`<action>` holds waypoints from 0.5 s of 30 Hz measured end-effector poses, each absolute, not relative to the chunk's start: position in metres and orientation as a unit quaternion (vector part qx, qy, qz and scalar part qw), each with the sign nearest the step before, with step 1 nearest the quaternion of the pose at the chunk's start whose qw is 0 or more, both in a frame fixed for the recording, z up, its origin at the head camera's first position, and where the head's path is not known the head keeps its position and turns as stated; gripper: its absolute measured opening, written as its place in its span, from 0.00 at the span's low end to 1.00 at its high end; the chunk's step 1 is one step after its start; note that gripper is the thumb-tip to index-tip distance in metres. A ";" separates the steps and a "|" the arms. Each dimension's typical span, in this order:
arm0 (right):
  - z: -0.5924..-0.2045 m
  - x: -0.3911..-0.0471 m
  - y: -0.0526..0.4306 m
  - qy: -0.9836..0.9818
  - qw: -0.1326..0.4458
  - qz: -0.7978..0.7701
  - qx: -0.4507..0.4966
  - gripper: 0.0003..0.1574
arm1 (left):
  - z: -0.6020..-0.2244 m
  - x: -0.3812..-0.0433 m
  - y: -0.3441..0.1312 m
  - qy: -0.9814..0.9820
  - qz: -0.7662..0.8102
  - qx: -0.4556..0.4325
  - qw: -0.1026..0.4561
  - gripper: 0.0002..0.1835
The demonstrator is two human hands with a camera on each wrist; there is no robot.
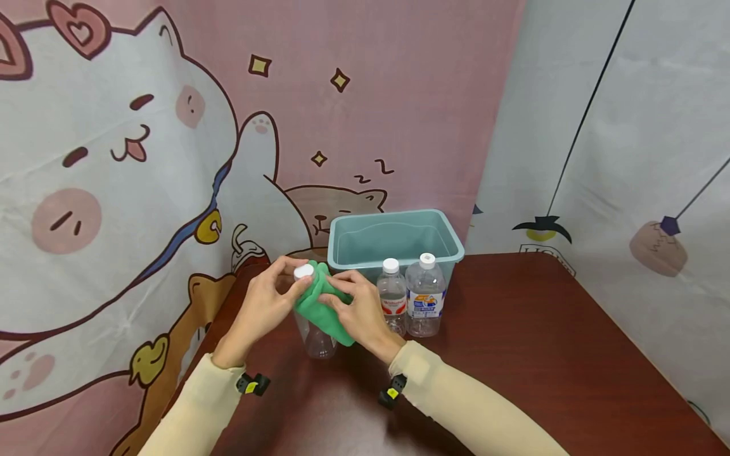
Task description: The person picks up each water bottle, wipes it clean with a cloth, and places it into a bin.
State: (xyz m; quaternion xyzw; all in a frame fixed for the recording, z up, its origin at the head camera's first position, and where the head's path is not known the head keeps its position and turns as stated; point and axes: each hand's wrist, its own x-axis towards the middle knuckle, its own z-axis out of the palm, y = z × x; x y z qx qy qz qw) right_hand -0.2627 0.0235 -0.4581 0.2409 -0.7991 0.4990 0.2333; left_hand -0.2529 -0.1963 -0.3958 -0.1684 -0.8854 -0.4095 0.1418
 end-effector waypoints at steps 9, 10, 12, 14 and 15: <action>-0.451 -0.264 0.018 -0.821 0.204 0.475 0.243 0.36 | -0.397 -0.255 -0.198 -0.889 -0.402 -0.166 0.144 0.21; -0.450 -0.264 0.018 -0.820 0.206 0.474 0.243 0.35 | -0.397 -0.255 -0.198 -0.889 -0.402 -0.165 0.143 0.21; -0.448 -0.265 0.017 -0.819 0.214 0.476 0.240 0.32 | -0.397 -0.255 -0.198 -0.888 -0.404 -0.166 0.143 0.21; -0.447 -0.265 0.018 -0.815 0.221 0.481 0.234 0.28 | -0.398 -0.255 -0.198 -0.886 -0.408 -0.169 0.141 0.21; -0.447 -0.265 0.019 -0.813 0.225 0.484 0.231 0.26 | -0.398 -0.255 -0.199 -0.885 -0.411 -0.170 0.138 0.21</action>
